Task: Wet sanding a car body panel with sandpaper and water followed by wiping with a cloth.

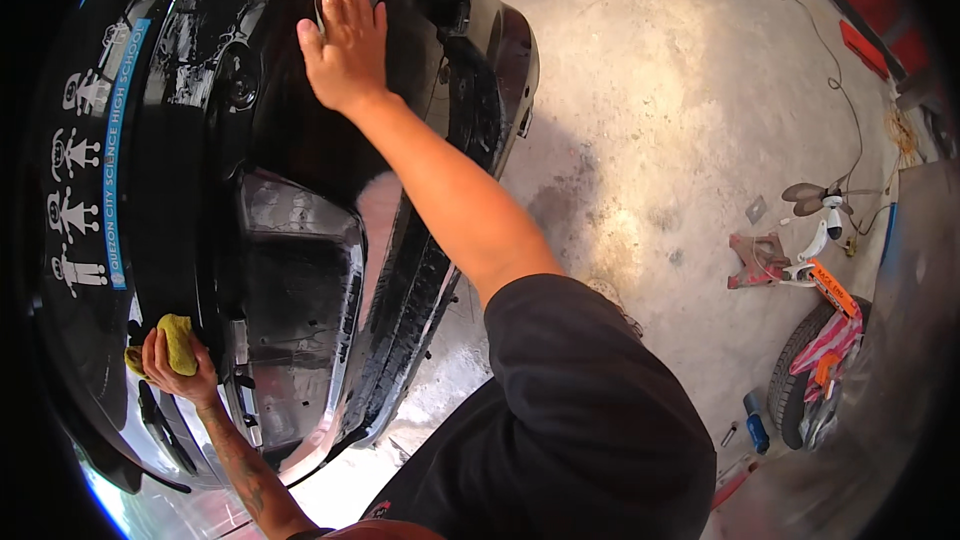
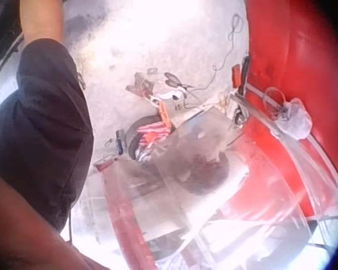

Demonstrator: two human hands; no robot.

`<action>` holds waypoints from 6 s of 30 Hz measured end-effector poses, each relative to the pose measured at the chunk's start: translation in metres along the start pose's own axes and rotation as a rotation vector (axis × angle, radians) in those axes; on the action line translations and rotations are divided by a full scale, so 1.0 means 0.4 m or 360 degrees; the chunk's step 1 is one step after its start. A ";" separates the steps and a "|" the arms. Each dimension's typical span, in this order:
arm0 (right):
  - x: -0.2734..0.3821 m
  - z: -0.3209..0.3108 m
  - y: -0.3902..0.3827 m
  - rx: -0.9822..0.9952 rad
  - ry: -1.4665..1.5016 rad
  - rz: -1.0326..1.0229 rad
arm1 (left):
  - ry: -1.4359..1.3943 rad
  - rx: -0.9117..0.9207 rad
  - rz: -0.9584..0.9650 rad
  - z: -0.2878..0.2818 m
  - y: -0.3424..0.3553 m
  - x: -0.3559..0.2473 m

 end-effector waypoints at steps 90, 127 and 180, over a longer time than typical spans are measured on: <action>0.105 -0.034 -0.148 0.0627 -0.0430 -0.0795 | 0.0000 0.0006 -0.0058 -0.003 0.011 -0.008; 0.156 0.044 -0.204 0.0385 -0.0319 -0.0300 | 0.0013 0.0010 -0.0043 -0.010 0.008 -0.004; -0.242 -0.068 -0.310 0.0076 0.0365 0.0575 | 0.0009 0.0012 0.0017 0.001 0.009 -0.003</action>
Point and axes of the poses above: each hand's wrist, its own y-axis towards the middle knuckle, its own z-axis out of the palm, x = y × z, the point moved 7 cm from there along y, towards the middle knuckle, and after that the axes turned 5 degrees about z, right-handed, at the moved point
